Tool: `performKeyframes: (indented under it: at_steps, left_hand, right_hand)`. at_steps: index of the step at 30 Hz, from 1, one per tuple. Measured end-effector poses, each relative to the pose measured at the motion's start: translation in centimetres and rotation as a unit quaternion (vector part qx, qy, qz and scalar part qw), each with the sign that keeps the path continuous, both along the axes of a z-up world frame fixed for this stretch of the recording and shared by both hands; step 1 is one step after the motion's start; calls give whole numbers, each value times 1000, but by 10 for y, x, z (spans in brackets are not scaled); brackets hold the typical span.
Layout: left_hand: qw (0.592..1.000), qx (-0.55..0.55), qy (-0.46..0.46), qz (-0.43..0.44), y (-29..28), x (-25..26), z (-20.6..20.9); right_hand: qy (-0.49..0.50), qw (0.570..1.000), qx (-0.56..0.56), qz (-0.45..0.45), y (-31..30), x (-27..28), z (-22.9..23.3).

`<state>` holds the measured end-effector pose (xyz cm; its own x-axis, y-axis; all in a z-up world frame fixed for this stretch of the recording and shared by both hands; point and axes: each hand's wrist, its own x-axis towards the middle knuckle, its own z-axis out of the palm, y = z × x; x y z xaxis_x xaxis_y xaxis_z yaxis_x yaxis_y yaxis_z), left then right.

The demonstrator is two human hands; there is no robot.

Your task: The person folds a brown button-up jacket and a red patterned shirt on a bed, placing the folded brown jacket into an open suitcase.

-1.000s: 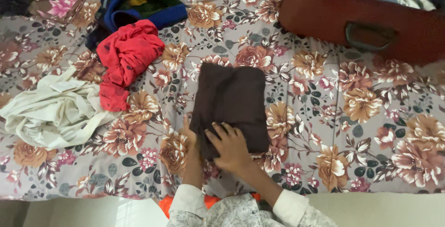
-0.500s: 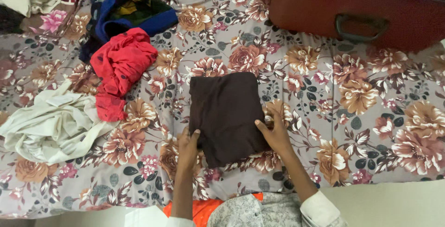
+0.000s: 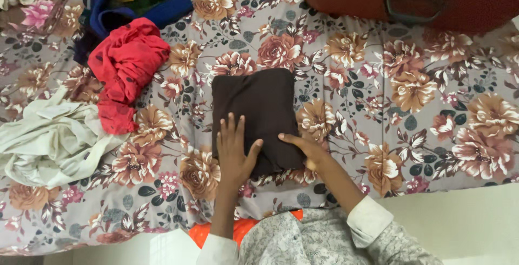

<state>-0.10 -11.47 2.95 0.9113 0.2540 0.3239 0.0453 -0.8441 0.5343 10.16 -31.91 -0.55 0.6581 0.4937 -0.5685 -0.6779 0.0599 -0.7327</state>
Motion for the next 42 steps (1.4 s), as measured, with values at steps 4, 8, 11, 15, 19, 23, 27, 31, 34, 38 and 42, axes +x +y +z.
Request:
performKeyframes:
  at_steps: [4, 8, 11, 15, 19, 23, 27, 31, 34, 38, 42]
  left_hand:
    - [999, -4, 40, -18, -4, 21, -15]
    - [995, 6, 97, -13, -1, 22, -18]
    - [996, 21, 89, -11, -2, 24, -13]
    - [996, -25, 70, 50, -5, 15, 2]
    - [975, -129, 36, 178, -7, -10, 5]
    - [923, -344, -6, 173, -15, -50, -10]
    - [793, -591, -8, 149, -34, -90, -29]
    - [334, -904, 180, 194, -62, -143, -92]
    - [343, -921, 124, 136, -86, -171, -152]
    - [375, -906, 162, 113, -87, -164, -167]
    - [368, -898, 194, 141, -80, -150, -115]
  right_hand:
    - [105, 989, 95, -29, 8, -10, -11]
    - [132, 988, 74, -26, 10, -1, -18]
    - [138, 986, 87, -23, 4, -1, -27]
    - [97, 982, 152, -54, -2, -12, -30]
    - [151, 972, 176, -45, -13, -28, -11]
    - [172, 970, 164, -48, -41, -54, -1]
    - [218, 876, 427, 46, -85, -73, -26]
    - [242, 968, 45, -42, -128, -102, -63]
    - [312, 938, 150, 31, -148, -116, -77]
    - [247, 965, -64, -65, -137, -117, -57]
    - [249, 967, -56, -25, -133, -102, -37]
